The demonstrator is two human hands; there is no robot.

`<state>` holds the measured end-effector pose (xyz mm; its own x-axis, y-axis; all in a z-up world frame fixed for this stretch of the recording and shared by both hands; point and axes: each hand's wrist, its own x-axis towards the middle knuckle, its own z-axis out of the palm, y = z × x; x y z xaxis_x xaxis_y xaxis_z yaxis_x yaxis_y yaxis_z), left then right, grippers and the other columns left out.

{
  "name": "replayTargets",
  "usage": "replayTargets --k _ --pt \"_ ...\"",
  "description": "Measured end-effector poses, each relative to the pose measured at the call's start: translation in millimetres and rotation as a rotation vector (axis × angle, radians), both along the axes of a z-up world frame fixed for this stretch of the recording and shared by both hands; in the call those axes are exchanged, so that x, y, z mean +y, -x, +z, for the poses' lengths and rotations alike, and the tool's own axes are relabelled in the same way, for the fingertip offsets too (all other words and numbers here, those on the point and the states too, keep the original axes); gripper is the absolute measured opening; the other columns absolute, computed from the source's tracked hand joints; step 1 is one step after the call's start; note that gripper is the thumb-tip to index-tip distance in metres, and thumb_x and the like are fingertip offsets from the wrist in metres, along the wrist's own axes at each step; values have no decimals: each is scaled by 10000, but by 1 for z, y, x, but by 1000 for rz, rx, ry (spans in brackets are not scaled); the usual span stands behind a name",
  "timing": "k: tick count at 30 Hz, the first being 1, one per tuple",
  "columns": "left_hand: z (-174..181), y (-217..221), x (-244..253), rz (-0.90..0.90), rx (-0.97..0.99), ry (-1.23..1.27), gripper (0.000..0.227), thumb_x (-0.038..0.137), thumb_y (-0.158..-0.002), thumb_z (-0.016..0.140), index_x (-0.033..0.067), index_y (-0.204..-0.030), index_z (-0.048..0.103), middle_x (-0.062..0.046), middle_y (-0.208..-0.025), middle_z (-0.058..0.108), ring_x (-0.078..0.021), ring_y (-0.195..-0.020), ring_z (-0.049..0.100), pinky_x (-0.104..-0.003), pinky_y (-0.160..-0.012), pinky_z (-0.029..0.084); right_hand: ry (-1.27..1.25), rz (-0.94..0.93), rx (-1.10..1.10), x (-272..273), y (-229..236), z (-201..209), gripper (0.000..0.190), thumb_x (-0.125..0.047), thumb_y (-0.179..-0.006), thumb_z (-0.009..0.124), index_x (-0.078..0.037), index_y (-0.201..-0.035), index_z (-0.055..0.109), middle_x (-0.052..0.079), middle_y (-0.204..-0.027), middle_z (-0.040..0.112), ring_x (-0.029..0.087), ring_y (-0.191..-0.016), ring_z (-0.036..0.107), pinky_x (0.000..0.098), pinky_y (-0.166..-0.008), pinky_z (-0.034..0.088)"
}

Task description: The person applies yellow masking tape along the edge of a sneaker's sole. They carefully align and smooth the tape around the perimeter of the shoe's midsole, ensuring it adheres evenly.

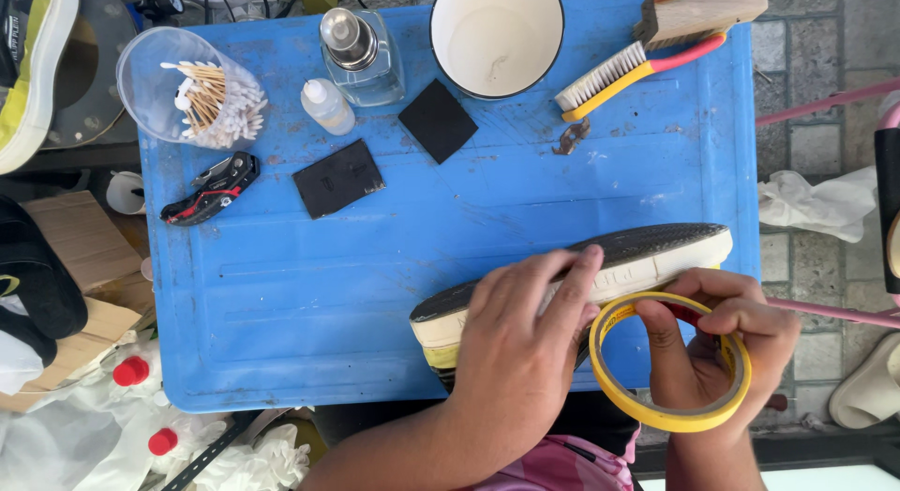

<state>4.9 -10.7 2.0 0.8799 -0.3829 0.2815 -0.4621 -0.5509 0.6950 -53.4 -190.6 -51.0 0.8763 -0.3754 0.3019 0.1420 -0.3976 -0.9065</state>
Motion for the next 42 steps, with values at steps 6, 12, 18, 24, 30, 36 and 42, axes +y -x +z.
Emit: replayTargets --k 6,12,18,24,30,36,42 --pt "-3 -7 -4 -33 -49 -3 423 171 -1026 701 65 -1422 594 -54 -1292 673 -215 -1129 655 -386 -956 457 8 51 31 -10 0 2 470 49 -994 760 -66 -1155 334 194 -1069 625 154 -880 623 214 -810 544" --pt "-6 -5 -8 6 -89 -42 416 188 -1013 726 77 -1396 609 -36 -1256 690 -193 -1064 654 -375 -911 453 -104 -6 76 -16 5 3 411 64 -1014 716 -55 -1141 344 197 -1078 626 166 -896 663 224 -797 567" --pt "-9 -5 -9 6 -111 -59 409 184 -1014 731 66 -1388 616 -41 -1246 691 -183 -1057 659 -365 -897 449 -43 -7 42 -31 8 3 395 40 -1088 719 -46 -1150 339 182 -1098 608 153 -903 653 220 -818 582" --pt "-1 -6 -9 -7 -70 -41 406 166 -996 713 48 -1374 623 -62 -1234 688 -211 -1075 654 -390 -909 452 149 -31 17 -32 10 -3 387 10 -1107 725 -46 -1137 343 185 -1101 605 157 -892 639 214 -800 557" --pt "4 -9 -19 12 -14 -27 432 230 -977 727 69 -1370 647 -98 -1171 667 -264 -1078 640 -421 -934 487 45 8 36 -30 5 4 336 36 -1074 714 -24 -1117 387 200 -1150 625 161 -960 663 225 -848 577" --pt "1 -21 -22 -48 77 21 358 246 -949 738 45 -1224 631 -75 -1207 736 -231 -1111 715 -402 -895 517 44 147 33 -40 -9 16 260 91 -991 702 5 -1105 484 222 -1148 659 186 -936 717 249 -793 611" --pt "3 -26 -27 6 101 10 321 308 -923 763 83 -1119 644 -39 -979 750 -218 -907 730 -400 -740 467 105 173 24 -44 -17 22 160 108 -947 718 18 -1028 614 186 -1089 691 185 -886 733 249 -755 611"
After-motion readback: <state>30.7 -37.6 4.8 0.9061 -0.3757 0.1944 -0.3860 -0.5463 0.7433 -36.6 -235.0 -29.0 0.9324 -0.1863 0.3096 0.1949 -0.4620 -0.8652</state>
